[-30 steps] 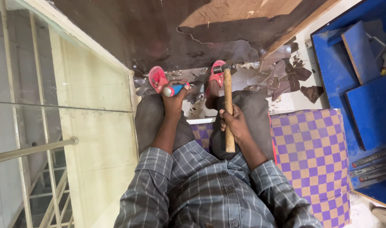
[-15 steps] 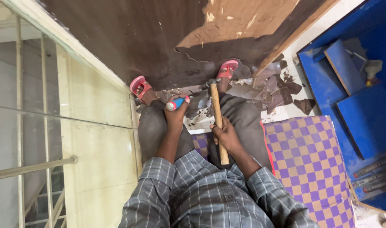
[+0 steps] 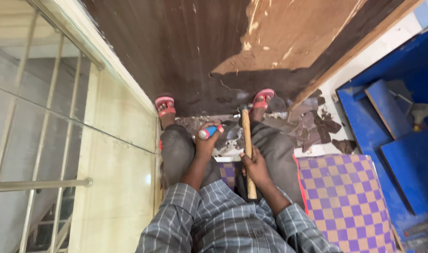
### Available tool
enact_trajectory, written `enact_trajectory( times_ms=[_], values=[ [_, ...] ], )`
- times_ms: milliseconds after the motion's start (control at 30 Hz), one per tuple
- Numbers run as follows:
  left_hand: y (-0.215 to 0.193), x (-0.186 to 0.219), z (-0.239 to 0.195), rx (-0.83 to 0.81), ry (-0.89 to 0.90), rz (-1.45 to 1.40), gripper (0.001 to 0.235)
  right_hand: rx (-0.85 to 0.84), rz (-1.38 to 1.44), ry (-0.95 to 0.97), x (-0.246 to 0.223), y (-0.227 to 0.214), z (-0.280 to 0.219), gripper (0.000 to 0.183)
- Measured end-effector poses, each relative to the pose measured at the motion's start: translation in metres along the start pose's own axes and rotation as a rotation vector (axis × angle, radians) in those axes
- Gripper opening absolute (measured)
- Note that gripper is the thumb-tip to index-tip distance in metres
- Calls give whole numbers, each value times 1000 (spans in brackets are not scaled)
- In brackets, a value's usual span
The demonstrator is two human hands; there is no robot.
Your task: The person uses a hammer and a scraper to remove dark brown wallpaper from a wall. They repeatedly strike the scraper against the wall surface to loosen and peel off sections of the material, which fall to the floor.
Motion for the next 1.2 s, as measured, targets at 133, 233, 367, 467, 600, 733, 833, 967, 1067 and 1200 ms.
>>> enact_trajectory(
  times_ms=[133,233,367,467,600,733,833,967,1067,1200],
  values=[
    [4,6,-2,-106,238,192,24,25,34,-24,6,-2,3,48],
    [13,16,-13,-156,366,441,27,60,13,-49,4,-1,0,43],
    [42,38,-10,-284,482,682,29,95,18,-76,-2,3,-5,36],
    [82,69,15,-363,638,679,33,111,10,-71,-3,1,-9,36],
    [155,128,58,-490,767,691,54,123,5,-89,-3,-3,-5,34],
    [217,175,101,-541,804,684,44,131,27,-112,-2,-4,-3,34],
    [241,197,135,-542,805,637,41,155,34,-108,1,-7,-5,38],
    [241,230,178,-571,808,459,47,203,70,-129,-6,-13,0,44],
    [224,257,210,-613,704,310,52,254,9,-184,-30,-24,1,49],
    [214,282,248,-626,647,441,57,323,-51,-361,-101,-35,-6,52]
  ],
)
Point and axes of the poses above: each hand's wrist, its own z-axis towards the middle knuckle, its own y-axis out of the palm, x = y × z, the point moved 1 cm from there along z, towards the middle knuckle, and after that the axes turned 14 degrees about -z, right-handed, at the moved point
